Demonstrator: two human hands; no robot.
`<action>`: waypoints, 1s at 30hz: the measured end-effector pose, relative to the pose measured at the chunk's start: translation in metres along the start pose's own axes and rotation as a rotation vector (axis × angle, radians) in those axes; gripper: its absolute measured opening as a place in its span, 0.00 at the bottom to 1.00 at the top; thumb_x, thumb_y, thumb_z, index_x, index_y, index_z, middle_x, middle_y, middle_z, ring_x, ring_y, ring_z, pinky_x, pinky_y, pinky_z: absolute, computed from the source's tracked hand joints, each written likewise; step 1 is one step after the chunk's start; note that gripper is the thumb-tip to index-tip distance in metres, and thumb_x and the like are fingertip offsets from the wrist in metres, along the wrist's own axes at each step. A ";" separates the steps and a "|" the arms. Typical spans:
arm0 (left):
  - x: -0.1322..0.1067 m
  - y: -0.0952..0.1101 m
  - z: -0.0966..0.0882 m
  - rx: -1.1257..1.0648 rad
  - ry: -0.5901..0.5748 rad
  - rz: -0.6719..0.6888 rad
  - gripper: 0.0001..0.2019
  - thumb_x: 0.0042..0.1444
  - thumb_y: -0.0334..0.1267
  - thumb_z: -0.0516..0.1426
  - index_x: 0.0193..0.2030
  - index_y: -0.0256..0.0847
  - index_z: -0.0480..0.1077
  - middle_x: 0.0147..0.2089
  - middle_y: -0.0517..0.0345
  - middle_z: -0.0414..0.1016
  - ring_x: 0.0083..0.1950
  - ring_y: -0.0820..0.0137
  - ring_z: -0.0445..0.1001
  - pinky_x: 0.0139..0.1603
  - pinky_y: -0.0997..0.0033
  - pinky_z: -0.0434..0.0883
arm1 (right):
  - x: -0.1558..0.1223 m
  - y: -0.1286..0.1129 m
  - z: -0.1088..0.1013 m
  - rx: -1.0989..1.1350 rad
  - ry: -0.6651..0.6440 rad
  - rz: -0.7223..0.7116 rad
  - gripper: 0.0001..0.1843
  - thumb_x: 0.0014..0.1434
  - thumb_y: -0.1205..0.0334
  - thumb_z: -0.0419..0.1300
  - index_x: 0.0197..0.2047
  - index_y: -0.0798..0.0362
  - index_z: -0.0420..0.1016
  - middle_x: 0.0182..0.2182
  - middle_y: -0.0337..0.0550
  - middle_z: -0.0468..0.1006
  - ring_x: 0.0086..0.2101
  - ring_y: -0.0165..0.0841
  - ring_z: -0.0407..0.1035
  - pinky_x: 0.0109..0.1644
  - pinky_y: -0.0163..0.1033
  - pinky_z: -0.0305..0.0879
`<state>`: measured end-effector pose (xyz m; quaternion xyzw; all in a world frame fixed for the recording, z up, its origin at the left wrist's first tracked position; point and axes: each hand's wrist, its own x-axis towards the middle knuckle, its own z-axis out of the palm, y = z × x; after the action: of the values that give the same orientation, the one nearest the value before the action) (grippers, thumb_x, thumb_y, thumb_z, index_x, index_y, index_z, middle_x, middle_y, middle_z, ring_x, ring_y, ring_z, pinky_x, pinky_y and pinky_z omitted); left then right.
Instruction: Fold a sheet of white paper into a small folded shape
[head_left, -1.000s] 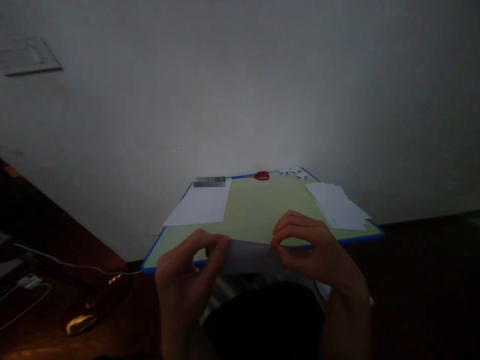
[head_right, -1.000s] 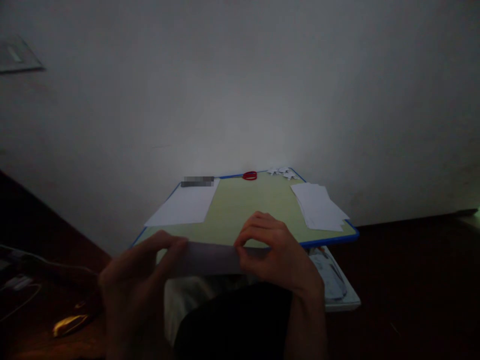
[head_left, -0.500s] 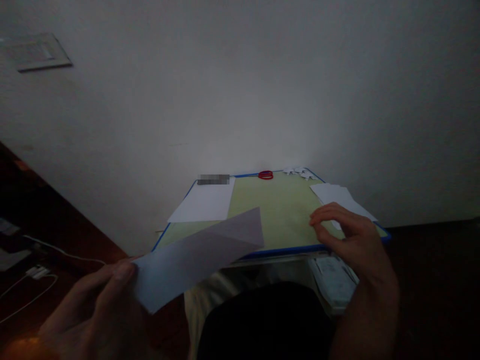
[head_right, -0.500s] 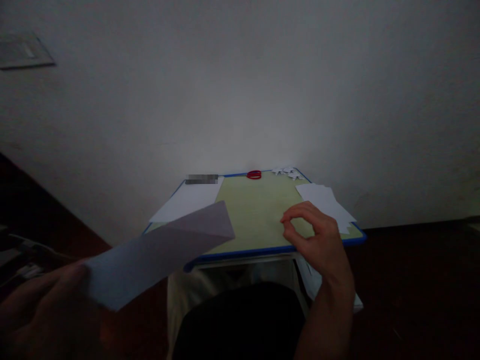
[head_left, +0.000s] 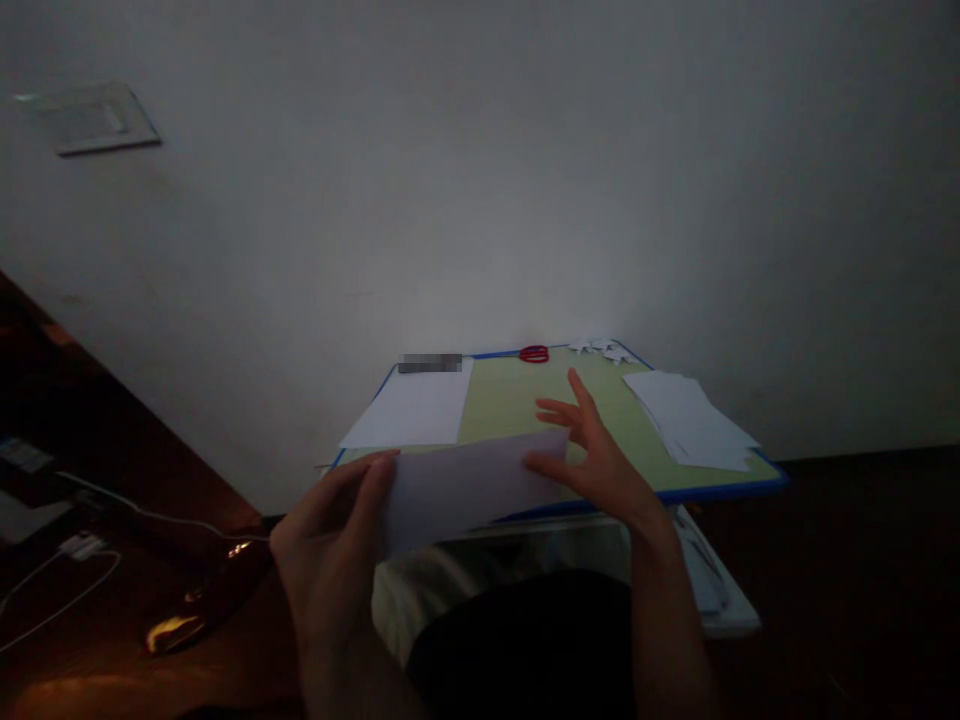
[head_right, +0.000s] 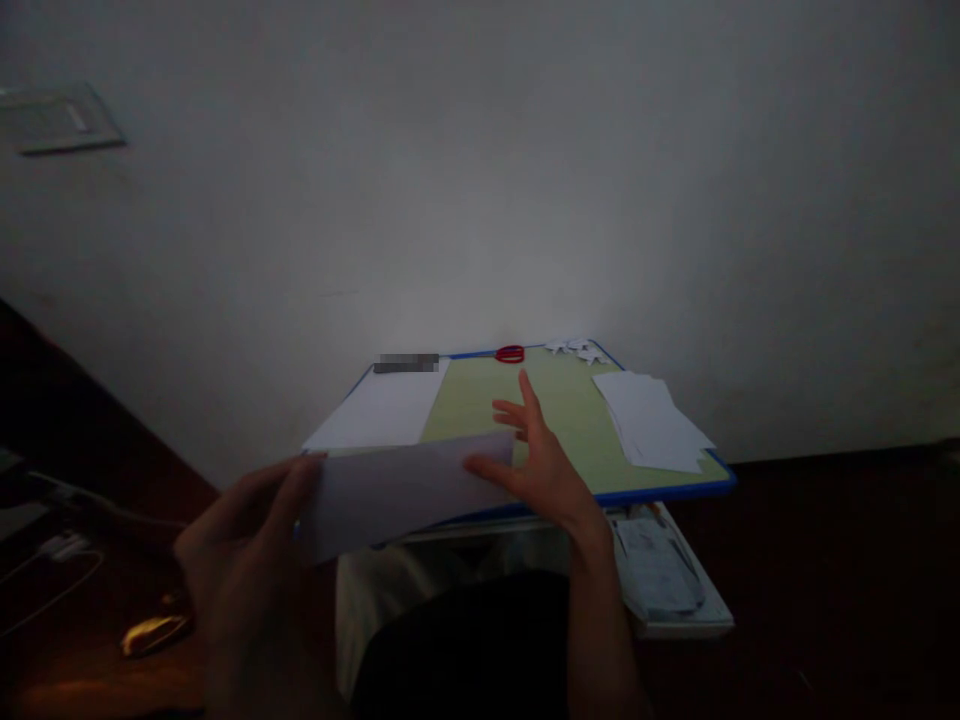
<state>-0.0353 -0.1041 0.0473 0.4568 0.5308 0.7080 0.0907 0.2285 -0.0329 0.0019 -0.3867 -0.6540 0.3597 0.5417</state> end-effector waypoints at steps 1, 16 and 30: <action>0.001 -0.001 0.002 0.005 0.009 -0.001 0.08 0.51 0.45 0.72 0.34 0.44 0.86 0.35 0.57 0.88 0.36 0.67 0.84 0.35 0.72 0.79 | 0.000 0.000 -0.001 0.056 -0.040 0.042 0.74 0.55 0.46 0.79 0.84 0.41 0.28 0.65 0.59 0.78 0.61 0.49 0.77 0.66 0.65 0.73; 0.005 -0.010 -0.006 0.020 -0.739 -0.015 0.15 0.61 0.41 0.68 0.54 0.45 0.83 0.33 0.56 0.86 0.35 0.65 0.86 0.35 0.71 0.81 | -0.009 -0.021 -0.024 0.197 0.341 -0.036 0.23 0.52 0.51 0.80 0.50 0.45 0.86 0.46 0.46 0.91 0.44 0.46 0.85 0.49 0.54 0.85; -0.004 -0.004 0.040 0.125 -0.974 0.166 0.14 0.66 0.46 0.64 0.31 0.44 0.83 0.31 0.57 0.86 0.33 0.66 0.82 0.37 0.70 0.77 | -0.014 -0.035 -0.019 0.026 0.231 -0.055 0.15 0.51 0.52 0.79 0.42 0.45 0.90 0.38 0.43 0.90 0.38 0.43 0.85 0.39 0.45 0.83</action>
<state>-0.0046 -0.0781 0.0424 0.7799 0.4300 0.3839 0.2438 0.2448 -0.0598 0.0297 -0.4004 -0.5931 0.3060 0.6279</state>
